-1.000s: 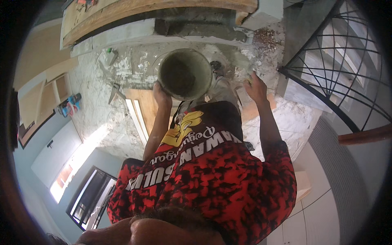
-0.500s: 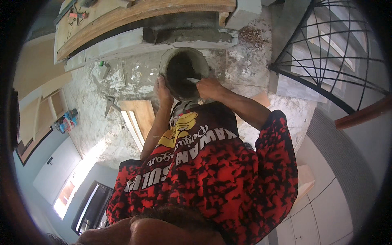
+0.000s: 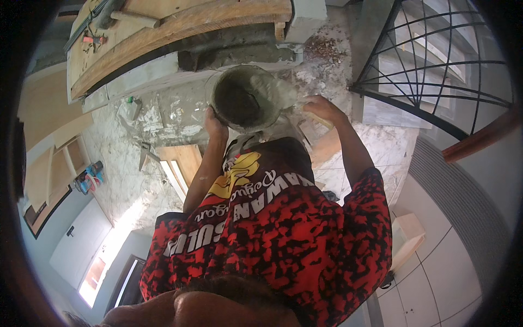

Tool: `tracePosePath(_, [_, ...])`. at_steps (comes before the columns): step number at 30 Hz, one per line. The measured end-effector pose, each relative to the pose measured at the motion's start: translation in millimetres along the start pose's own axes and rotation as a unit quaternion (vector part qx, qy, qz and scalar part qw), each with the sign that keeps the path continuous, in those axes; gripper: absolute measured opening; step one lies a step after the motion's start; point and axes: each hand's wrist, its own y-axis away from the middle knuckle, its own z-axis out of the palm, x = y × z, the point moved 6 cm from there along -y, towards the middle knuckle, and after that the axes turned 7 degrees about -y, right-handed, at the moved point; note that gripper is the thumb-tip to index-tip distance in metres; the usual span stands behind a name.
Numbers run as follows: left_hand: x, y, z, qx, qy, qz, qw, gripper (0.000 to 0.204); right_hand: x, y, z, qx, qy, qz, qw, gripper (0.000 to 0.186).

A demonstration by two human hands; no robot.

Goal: The person applies mortar to a lightweight concrete block with a trowel and places it onto a partially built wall, then secures it by tapping the top and side with a mallet and hammer.

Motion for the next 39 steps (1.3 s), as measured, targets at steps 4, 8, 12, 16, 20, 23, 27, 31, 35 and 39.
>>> tracePosePath(4, [-11.6,-3.5,-22.9,0.006,-0.027,0.003,1.000,0.038,10.1,-12.6,-55.5,0.195,0.165,-0.087,0.963,0.042])
tracePosePath(8, [-15.0,-2.0,-39.9,0.033,-0.037,0.012,0.999,0.039,-8.8,-21.4,-67.6,0.331,0.322,-0.052,0.885,0.032])
tracePosePath(12, [-17.7,-4.0,-58.7,0.032,-0.042,0.006,0.999,0.039,-1.0,-34.8,-65.3,0.342,0.393,-0.035,0.853,0.039])
tracePosePath(16, [-14.1,-7.0,-70.0,0.038,-0.036,0.030,0.998,0.039,-2.6,-21.5,-50.2,0.360,0.365,-0.043,0.857,0.040])
tracePosePath(20, [-11.6,-11.4,-72.4,0.005,-0.042,0.050,0.998,0.040,7.1,-17.7,-44.3,0.393,0.328,-0.037,0.858,0.039])
tracePosePath(23, [-15.1,-18.0,-79.7,-0.001,-0.047,0.055,0.997,0.039,24.6,-31.5,-39.0,0.404,0.305,-0.019,0.863,0.040])
tracePosePath(27, [-11.2,-17.6,-68.7,0.011,-0.040,0.041,0.998,0.039,31.0,-34.6,-20.6,0.400,0.268,-0.020,0.877,0.042])
tracePosePath(31, [-15.1,-20.4,-74.5,0.024,-0.039,0.032,0.998,0.038,41.1,-41.5,-11.0,0.387,0.213,0.011,0.897,0.040])
tracePosePath(35, [-11.9,-19.7,-72.6,-0.002,-0.049,0.045,0.998,0.038,14.9,-40.6,1.5,0.390,0.174,-0.032,0.904,0.036])
tracePosePath(39, [-9.2,-14.4,-69.6,-0.003,-0.054,0.043,0.998,0.039,16.1,-51.6,-2.9,0.365,0.153,0.000,0.918,0.040])
